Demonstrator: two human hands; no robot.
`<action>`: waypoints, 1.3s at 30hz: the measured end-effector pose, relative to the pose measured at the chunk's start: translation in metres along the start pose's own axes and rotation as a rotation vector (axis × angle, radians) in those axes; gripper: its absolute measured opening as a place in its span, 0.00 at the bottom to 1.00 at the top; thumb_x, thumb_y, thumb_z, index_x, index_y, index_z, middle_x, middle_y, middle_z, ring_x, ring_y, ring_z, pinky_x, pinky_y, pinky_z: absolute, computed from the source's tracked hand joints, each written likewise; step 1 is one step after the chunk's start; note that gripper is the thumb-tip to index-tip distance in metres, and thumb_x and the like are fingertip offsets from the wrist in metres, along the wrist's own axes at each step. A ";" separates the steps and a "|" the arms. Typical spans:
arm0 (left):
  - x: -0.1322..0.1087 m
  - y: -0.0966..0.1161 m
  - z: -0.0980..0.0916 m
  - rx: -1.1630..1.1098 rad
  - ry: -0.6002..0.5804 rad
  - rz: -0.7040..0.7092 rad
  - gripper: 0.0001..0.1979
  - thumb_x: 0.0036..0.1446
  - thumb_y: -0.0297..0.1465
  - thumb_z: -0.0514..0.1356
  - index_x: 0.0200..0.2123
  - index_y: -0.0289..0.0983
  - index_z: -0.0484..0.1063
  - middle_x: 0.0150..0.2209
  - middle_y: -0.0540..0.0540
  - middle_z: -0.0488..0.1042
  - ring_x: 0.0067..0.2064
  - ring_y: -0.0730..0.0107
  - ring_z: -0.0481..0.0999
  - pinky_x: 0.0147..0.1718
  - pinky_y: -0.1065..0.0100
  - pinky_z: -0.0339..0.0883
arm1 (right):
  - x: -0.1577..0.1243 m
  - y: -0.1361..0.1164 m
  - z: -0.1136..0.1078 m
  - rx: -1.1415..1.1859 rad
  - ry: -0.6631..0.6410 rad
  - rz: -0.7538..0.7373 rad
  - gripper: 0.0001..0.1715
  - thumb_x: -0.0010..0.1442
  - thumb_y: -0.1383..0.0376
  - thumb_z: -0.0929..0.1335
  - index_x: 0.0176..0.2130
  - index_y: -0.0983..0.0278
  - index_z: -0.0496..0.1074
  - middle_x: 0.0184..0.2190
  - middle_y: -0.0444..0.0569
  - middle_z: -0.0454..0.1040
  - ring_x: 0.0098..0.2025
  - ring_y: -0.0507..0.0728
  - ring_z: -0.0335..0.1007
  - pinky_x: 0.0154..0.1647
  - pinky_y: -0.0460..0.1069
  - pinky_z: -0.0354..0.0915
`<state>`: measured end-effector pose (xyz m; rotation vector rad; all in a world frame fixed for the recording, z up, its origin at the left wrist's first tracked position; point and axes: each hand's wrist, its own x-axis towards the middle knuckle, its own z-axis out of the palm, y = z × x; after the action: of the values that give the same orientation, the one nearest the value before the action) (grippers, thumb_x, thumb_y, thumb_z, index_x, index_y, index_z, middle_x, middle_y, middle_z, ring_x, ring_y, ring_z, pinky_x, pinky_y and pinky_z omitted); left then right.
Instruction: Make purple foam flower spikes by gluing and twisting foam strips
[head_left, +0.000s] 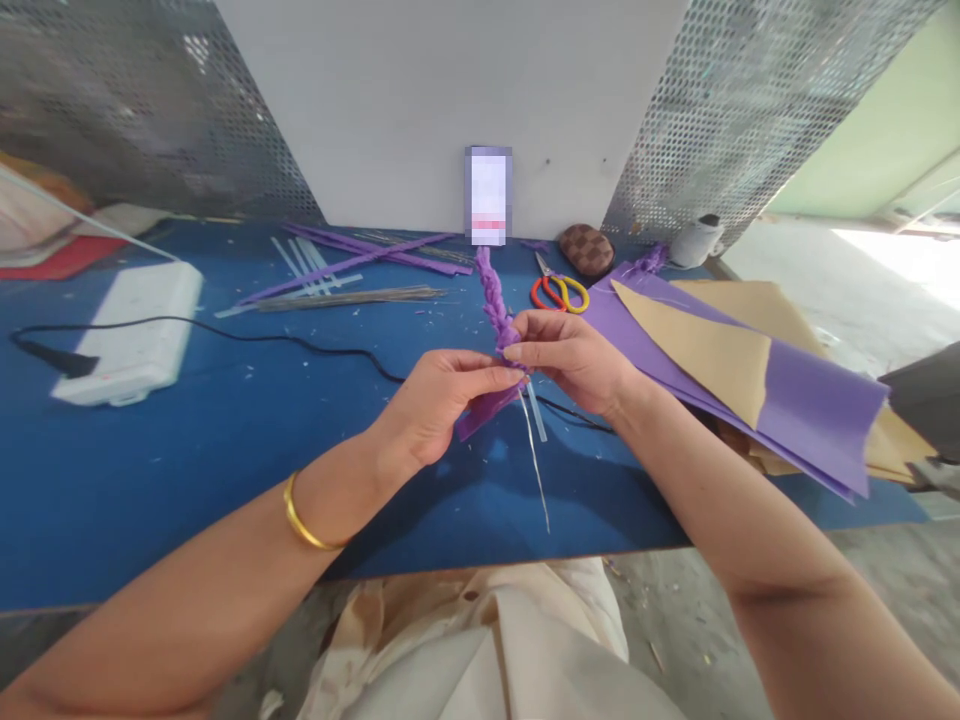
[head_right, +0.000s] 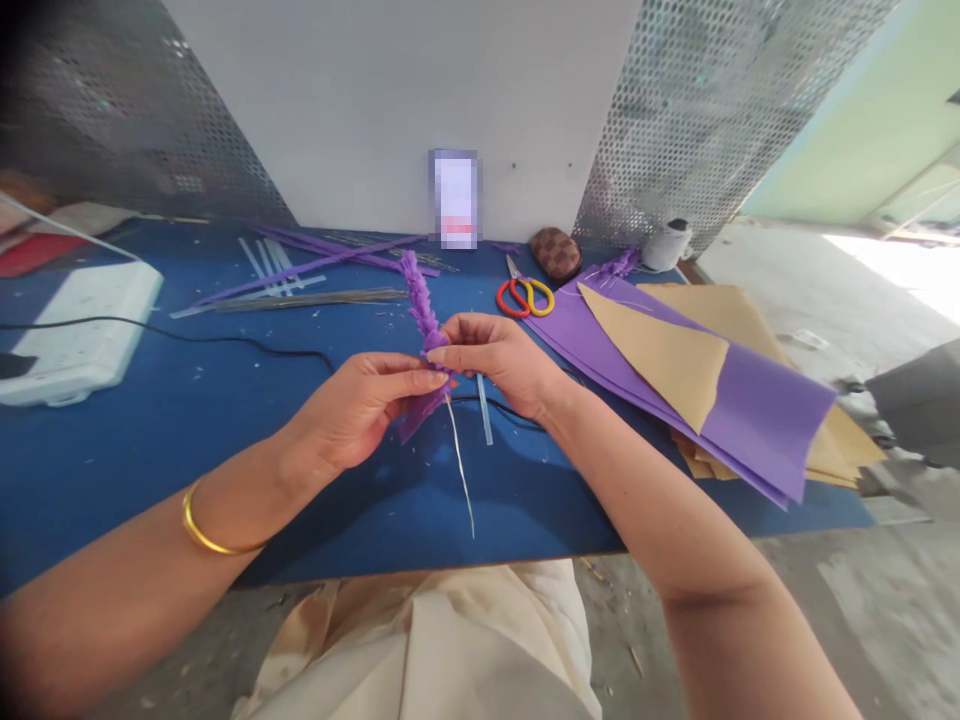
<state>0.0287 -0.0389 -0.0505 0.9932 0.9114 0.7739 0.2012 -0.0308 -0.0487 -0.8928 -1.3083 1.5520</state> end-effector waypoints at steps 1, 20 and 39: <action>0.000 0.001 0.000 0.004 -0.002 -0.013 0.06 0.42 0.31 0.73 0.26 0.38 0.82 0.26 0.49 0.79 0.28 0.76 0.73 0.30 0.75 0.65 | 0.000 0.000 0.000 -0.005 0.003 0.004 0.11 0.50 0.66 0.75 0.28 0.66 0.69 0.23 0.39 0.68 0.25 0.46 0.61 0.29 0.45 0.56; 0.004 0.004 -0.003 -0.023 0.058 0.072 0.07 0.44 0.34 0.71 0.27 0.37 0.82 0.26 0.49 0.78 0.29 0.73 0.72 0.28 0.72 0.63 | -0.006 -0.010 0.002 -0.135 0.029 -0.034 0.13 0.51 0.68 0.74 0.39 0.66 0.77 0.34 0.45 0.77 0.36 0.51 0.70 0.40 0.48 0.64; 0.002 0.003 -0.001 -0.029 0.098 0.078 0.10 0.39 0.34 0.73 0.24 0.35 0.81 0.22 0.49 0.77 0.25 0.75 0.70 0.25 0.72 0.61 | -0.004 -0.004 0.001 -0.025 0.028 0.037 0.16 0.43 0.76 0.74 0.36 0.66 0.77 0.31 0.43 0.78 0.34 0.50 0.73 0.41 0.47 0.67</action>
<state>0.0281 -0.0352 -0.0485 0.9769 0.9475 0.9059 0.2022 -0.0350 -0.0451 -0.9555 -1.3010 1.5492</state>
